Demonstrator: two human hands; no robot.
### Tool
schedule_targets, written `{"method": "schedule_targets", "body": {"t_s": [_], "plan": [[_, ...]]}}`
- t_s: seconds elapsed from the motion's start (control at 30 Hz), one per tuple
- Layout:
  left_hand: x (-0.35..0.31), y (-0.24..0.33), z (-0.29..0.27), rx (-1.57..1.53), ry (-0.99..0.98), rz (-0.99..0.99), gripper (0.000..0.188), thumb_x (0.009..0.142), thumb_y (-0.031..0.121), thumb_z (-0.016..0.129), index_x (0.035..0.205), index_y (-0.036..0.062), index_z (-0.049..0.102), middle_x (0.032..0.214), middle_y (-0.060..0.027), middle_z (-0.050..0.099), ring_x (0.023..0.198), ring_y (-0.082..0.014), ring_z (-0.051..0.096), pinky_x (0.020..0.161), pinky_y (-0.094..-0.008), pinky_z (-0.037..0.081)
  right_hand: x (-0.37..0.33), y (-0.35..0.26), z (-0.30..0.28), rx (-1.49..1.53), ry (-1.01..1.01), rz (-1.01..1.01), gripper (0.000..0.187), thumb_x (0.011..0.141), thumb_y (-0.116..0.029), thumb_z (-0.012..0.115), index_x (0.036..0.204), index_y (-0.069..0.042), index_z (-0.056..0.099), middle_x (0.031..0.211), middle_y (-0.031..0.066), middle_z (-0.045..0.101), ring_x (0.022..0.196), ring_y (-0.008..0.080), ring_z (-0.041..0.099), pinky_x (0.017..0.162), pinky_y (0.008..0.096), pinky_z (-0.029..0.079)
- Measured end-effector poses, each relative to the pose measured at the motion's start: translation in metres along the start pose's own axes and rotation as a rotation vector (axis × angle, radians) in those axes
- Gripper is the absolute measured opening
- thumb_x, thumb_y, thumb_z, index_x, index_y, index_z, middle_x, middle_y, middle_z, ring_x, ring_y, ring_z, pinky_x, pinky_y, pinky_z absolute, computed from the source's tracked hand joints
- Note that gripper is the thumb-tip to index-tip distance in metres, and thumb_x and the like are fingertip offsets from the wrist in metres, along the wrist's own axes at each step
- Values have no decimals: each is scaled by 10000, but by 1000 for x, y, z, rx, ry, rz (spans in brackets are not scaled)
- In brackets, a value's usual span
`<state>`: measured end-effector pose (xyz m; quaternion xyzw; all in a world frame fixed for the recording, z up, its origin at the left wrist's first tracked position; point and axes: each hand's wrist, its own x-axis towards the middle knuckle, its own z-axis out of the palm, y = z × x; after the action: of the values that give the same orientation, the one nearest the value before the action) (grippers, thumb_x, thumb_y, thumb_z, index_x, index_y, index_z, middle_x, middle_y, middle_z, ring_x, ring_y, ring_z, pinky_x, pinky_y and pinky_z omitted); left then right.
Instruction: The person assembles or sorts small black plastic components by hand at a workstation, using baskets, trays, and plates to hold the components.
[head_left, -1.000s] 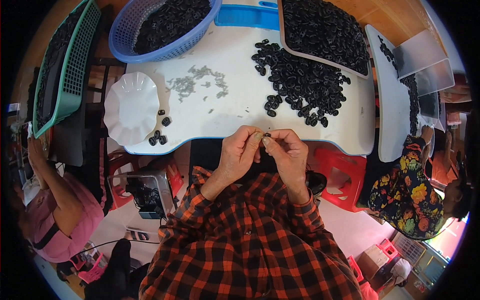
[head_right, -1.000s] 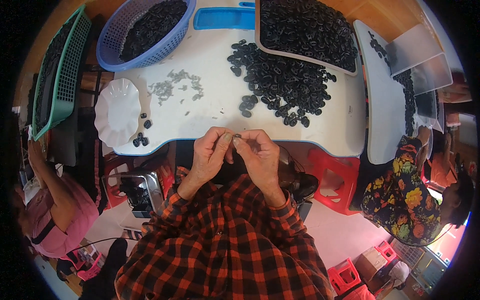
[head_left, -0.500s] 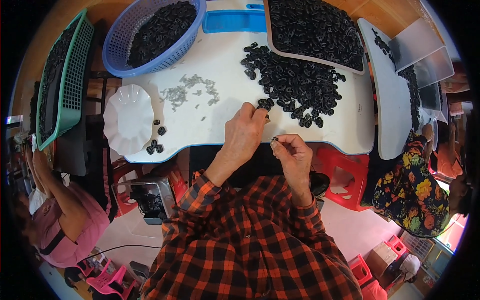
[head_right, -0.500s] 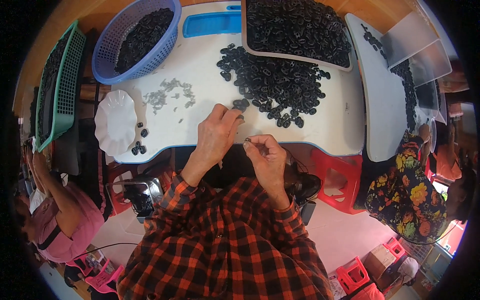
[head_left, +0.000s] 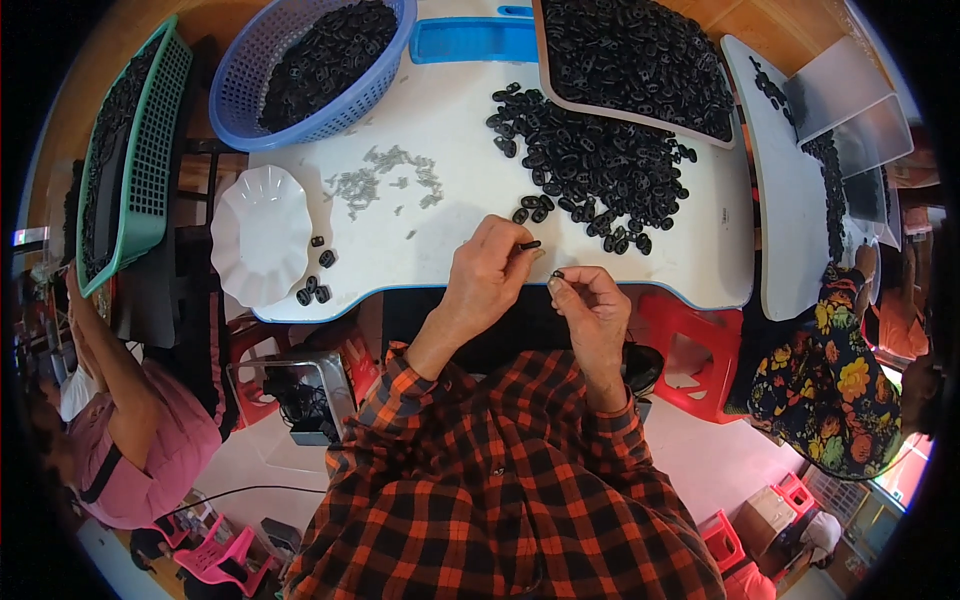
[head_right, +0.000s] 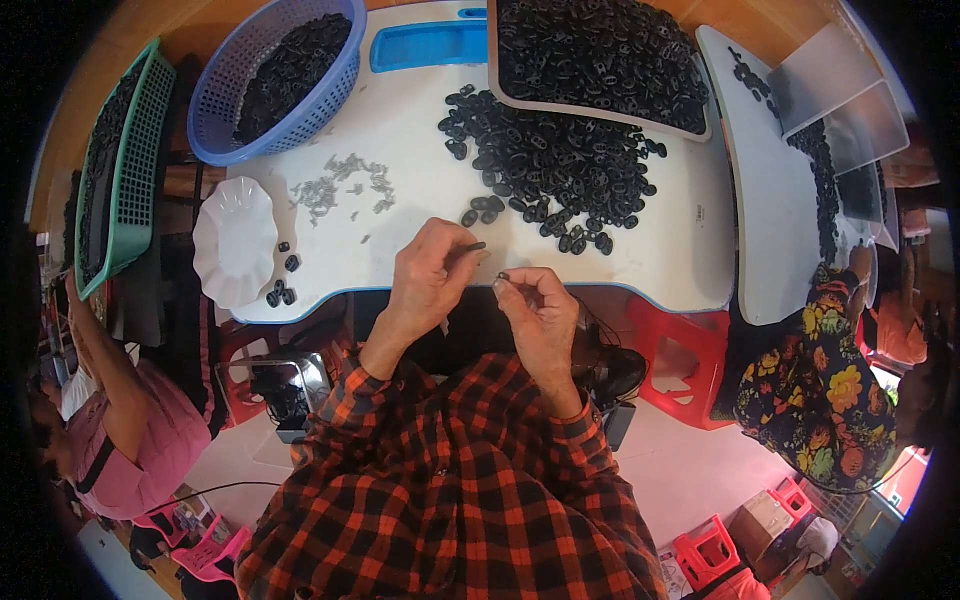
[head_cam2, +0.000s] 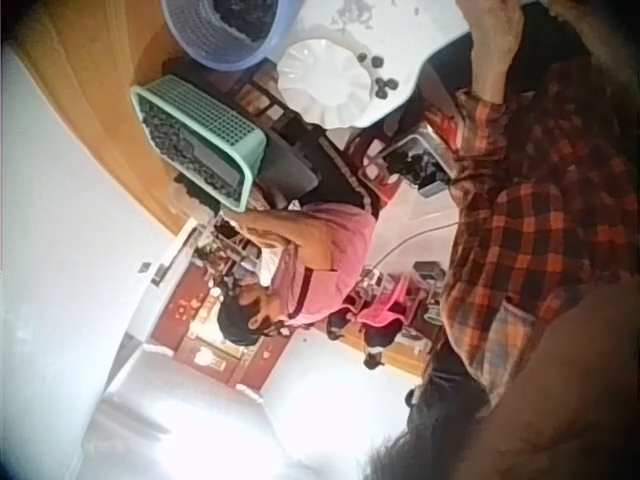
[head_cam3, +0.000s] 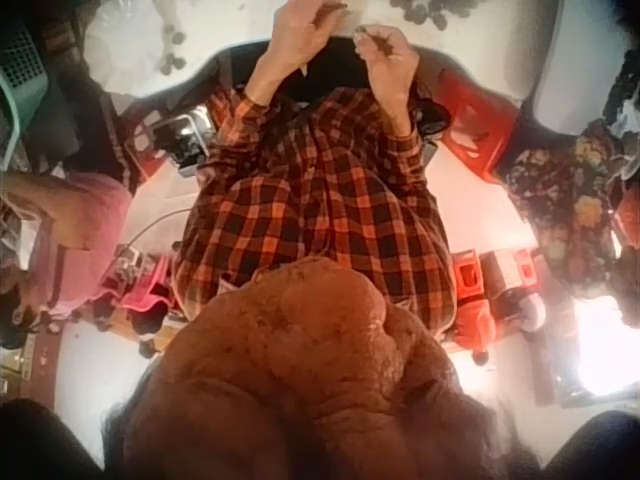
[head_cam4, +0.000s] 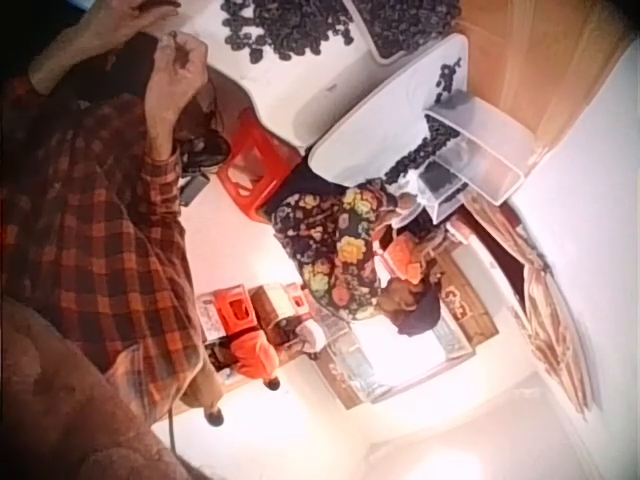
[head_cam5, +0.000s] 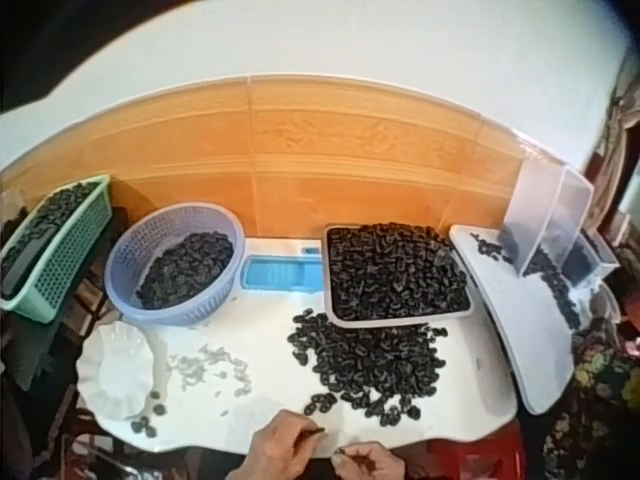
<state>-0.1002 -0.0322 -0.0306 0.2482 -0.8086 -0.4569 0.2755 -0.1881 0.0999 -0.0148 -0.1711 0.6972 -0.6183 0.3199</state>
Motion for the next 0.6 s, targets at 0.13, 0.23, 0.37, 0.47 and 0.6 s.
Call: {"method": "schedule_targets", "body": {"t_s": [0.13,0.23,0.37,0.47,0.6], "plan": [[-10,6,-7,-770,-40,-345,177,864,12,618,1039,-9,612,863,-30,606,702,-84,621,582,-201,513,-2,-4,2,43,8,14,113,826,-29,667,918,11,616,778,12,624,656,48,546,601,180,448],[-14,3,-11,-833,-71,-337,272,872,-7,597,1144,-6,594,847,-32,613,701,-117,645,621,-194,530,-4,-10,5,54,5,30,114,831,-41,665,923,8,618,773,18,623,653,53,551,594,181,452],[-18,5,-19,-856,-131,-370,290,867,-12,601,1156,-13,587,871,-56,631,728,-146,667,650,-209,546,-4,-13,10,119,-7,30,128,832,-54,668,933,11,623,773,22,626,644,52,552,585,182,452],[-22,4,-21,-976,-139,-358,294,858,-18,608,1151,-34,579,914,-87,642,766,-166,677,676,-221,557,-6,-15,12,163,-29,38,130,832,-53,667,935,13,625,774,25,628,643,52,550,581,182,448],[-25,1,-20,-1039,-131,-355,307,843,-28,621,1144,-51,567,909,-104,644,776,-166,673,681,-240,569,-8,-17,14,181,-72,38,121,835,-44,657,936,14,626,773,29,629,644,53,548,578,182,443]]}}
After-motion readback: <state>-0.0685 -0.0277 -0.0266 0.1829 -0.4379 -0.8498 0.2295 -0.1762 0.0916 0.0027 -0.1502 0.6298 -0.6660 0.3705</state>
